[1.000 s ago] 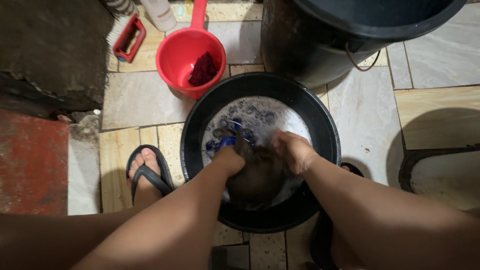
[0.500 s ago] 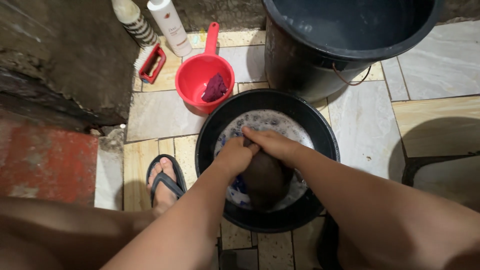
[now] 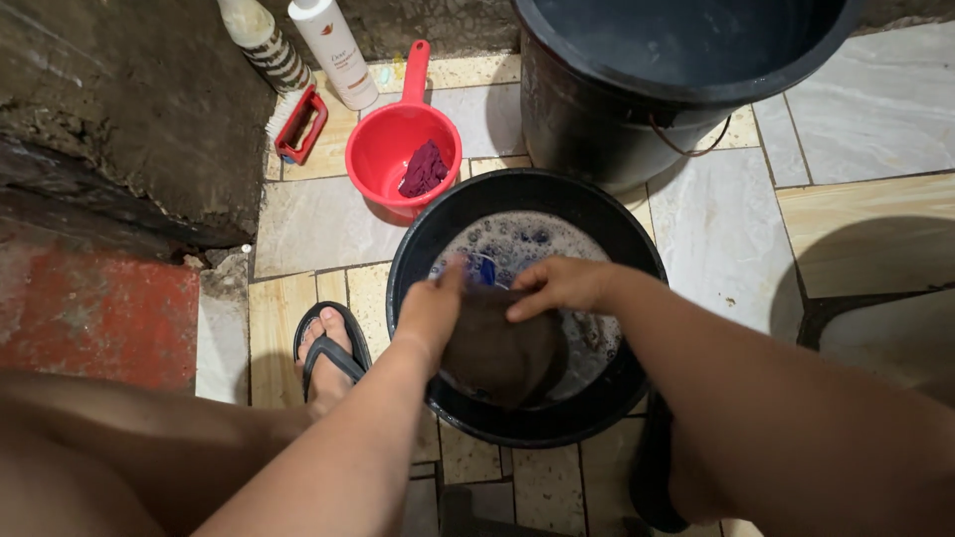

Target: The person washes clothes by hand in a black basin filled with soapy water. They scrub and rinse a blue patterned cloth and a brown cloth, then use a red scoop to pour water over the items before continuing to agitate and wring them.

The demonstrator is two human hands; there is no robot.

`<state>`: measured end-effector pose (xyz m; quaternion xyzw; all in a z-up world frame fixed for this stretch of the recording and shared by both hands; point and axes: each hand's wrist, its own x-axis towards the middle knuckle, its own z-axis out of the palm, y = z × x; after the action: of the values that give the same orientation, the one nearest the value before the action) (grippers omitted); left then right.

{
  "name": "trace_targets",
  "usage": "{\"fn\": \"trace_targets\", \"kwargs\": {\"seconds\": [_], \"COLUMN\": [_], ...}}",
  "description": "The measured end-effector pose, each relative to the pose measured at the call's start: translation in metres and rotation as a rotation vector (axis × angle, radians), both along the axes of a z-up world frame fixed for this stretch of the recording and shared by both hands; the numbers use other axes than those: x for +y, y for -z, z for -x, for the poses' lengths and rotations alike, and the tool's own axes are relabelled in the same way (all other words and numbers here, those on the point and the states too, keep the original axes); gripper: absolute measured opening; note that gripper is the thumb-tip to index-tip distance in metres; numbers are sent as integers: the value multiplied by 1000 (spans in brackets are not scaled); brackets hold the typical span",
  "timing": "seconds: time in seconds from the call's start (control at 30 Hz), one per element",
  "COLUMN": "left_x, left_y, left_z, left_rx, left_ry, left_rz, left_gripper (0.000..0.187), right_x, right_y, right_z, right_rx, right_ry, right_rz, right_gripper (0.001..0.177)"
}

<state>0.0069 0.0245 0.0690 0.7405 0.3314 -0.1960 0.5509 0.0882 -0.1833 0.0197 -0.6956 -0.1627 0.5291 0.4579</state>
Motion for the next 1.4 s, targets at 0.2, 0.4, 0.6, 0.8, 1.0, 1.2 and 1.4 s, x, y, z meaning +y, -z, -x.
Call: {"fn": "trace_targets", "kwargs": {"seconds": [0.2, 0.4, 0.6, 0.8, 1.0, 1.2, 1.4], "left_x": [-1, 26, 15, -4, -34, -17, -18], "left_y": [-6, -17, -1, 25, 45, 78, 46], "left_z": [2, 7, -4, -11, 0, 10, -8], "left_rx": [248, 117, 120, 184, 269, 223, 267], "left_ry": [640, -79, -473, -780, -763, -825, -637], "left_rz": [-7, 561, 593, 686, 610, 614, 638], "left_gripper": [73, 65, 75, 73, 70, 66, 63], "right_x": [0, 9, 22, 145, 116, 116, 102], "right_y": [-10, -10, -17, -53, -37, -28, 5], "right_z": [-14, -3, 29, 47, 30, 47, 36], "right_rx": [-8, -94, 431, -123, -655, -738, -654], "right_ry": [-94, 22, 716, 909, 535, 454, 656], "right_rz": [102, 130, -444, -341, 49, 107, 92], "right_gripper": [34, 40, 39, 30, 30, 25, 23]}}
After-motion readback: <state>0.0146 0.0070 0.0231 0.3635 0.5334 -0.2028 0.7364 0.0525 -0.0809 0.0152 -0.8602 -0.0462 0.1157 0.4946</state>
